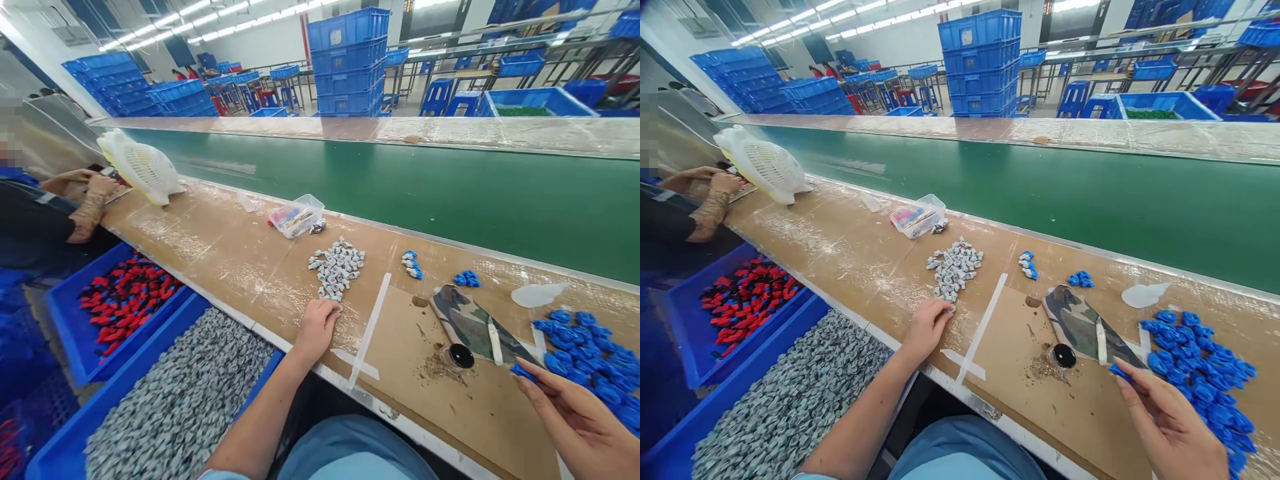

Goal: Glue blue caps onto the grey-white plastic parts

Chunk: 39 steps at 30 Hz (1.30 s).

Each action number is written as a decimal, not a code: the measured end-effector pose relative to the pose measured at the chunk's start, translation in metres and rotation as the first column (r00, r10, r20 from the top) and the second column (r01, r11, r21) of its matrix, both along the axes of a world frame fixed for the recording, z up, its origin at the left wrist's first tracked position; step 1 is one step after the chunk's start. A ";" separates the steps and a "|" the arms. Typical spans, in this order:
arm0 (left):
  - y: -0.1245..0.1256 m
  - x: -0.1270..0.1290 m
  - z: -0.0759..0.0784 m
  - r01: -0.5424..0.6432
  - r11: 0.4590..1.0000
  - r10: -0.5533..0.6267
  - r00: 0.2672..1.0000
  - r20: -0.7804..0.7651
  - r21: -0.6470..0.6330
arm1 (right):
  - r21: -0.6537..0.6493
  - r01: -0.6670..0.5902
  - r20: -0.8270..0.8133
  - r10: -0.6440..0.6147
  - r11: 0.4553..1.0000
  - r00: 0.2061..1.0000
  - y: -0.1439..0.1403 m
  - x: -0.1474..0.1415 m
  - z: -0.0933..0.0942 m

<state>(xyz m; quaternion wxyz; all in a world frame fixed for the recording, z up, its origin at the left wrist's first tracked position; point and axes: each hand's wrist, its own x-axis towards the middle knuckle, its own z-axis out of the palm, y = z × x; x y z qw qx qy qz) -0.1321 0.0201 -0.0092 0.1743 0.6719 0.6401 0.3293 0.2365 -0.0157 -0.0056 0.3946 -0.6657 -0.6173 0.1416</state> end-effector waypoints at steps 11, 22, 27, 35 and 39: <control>-0.014 0.075 0.001 0.291 0.949 -0.155 0.765 0.625 -0.121 | 0.060 -0.279 0.228 0.259 0.958 0.939 0.011 -0.036 0.034; -0.019 0.117 0.001 0.400 0.894 -0.175 0.727 0.664 -0.203 | -0.035 -0.240 0.124 0.243 0.970 0.962 0.016 -0.042 0.032; -0.019 0.127 0.003 0.427 0.887 -0.204 0.702 0.682 -0.174 | -0.277 -0.193 -0.369 0.081 0.941 0.926 0.018 -0.040 0.030; -0.023 0.139 0.002 0.482 0.864 -0.166 0.549 0.819 -0.148 | -0.288 -0.241 -0.496 0.070 0.927 0.865 0.005 -0.051 0.039; -0.025 0.141 0.001 0.513 0.847 -0.165 0.503 0.848 -0.140 | -0.221 -0.251 -0.346 0.165 0.942 0.924 -0.005 -0.060 0.036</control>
